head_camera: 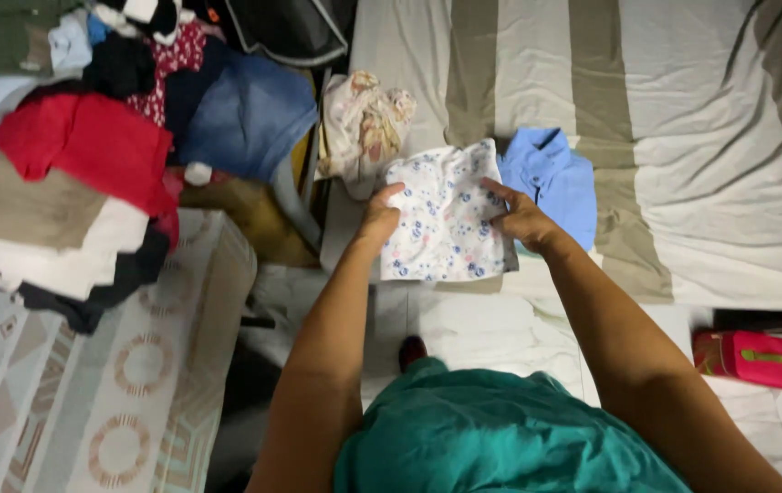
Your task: The recorder folds several items of clothing, including shirts, on a flat surface.
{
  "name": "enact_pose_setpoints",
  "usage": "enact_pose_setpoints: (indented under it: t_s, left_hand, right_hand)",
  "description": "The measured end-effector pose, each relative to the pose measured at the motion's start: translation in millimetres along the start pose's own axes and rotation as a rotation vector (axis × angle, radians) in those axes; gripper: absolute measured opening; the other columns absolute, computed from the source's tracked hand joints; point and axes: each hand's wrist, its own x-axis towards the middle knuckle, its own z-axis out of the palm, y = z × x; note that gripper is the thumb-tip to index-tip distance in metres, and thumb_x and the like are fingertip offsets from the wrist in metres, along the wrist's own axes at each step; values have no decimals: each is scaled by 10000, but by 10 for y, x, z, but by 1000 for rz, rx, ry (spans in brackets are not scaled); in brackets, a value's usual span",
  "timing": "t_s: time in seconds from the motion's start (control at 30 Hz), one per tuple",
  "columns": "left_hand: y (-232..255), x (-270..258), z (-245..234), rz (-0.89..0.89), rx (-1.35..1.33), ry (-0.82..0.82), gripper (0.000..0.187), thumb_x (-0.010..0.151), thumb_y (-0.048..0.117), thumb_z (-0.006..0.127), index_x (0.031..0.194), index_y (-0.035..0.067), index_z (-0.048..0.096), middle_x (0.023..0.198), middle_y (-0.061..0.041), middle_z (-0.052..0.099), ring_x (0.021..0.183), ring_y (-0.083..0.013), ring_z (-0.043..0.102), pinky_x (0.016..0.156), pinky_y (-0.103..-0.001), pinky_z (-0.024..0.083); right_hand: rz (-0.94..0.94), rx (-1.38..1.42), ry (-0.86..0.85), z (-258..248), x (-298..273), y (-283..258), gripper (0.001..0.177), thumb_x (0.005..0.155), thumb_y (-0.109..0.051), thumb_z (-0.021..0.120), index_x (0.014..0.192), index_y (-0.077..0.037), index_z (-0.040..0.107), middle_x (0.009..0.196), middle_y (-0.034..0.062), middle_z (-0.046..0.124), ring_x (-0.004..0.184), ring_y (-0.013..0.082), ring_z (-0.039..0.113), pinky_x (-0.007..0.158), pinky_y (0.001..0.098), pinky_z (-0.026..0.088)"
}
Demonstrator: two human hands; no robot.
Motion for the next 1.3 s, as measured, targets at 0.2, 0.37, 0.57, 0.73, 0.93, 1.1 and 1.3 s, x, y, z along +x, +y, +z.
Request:
enact_pose_setpoints:
  t_s: [0.2,0.37,0.57,0.73,0.93,1.1,1.3]
  left_hand:
    - [15,384,137,-77,115,74,614,769,-61,507,1315,149,695,1026,-71,751,800,-155,664,717,-279,537]
    - [-82,669,206,-53,226,86,601,765,-58,542,1303,155,703,983,-75,756,775,-147,668,718,-274,540]
    - [-258,1143,519,-8,110,23,636,757,-80,557,1330,162,687,999,-94,748,777,-168,648,700,-292,534]
    - [107,1186,1117,13,114,-35,650,763,-75,541,1347,180,666,1088,-85,759,837,-161,676,729,-283,542]
    - [150,1184,2359,-15,237,-115,622,791,-55,611,1351,210,666,1127,-103,761,954,-190,708,821,-286,558]
    - [-179,1259,3563,-74,180,-194,668,767,-90,532,1359,193,661,1209,-107,735,1032,-195,700,863,-280,552]
    - [-298,1362,4674,16,41,-259,710,731,-124,476,1358,153,661,1242,-121,732,1067,-203,700,894,-278,548]
  right_hand:
    - [32,102,37,-144,318,56,906,702,155,561,1573,-53,425,1403,98,618,966,199,640,850,289,537]
    - [43,132,63,-247,523,31,907,687,193,533,1553,-64,454,1451,107,587,1147,184,639,932,271,532]
    - [-13,-20,128,-596,627,11,881,711,216,553,1537,-78,462,1502,106,551,1288,201,573,1043,257,482]
    - [18,152,136,-1167,421,42,922,690,182,510,1564,-106,459,1390,120,622,935,182,628,783,278,525]
    - [130,48,260,-2205,-78,357,942,658,160,522,1555,-124,472,1353,90,616,869,182,619,752,294,533]
    - [106,126,247,-3146,-578,535,925,651,158,518,1539,-97,480,1367,107,623,1017,194,648,861,283,537]
    - [224,69,341,-4096,-891,657,943,657,172,489,1549,-136,494,1394,143,630,1148,256,644,960,299,526]
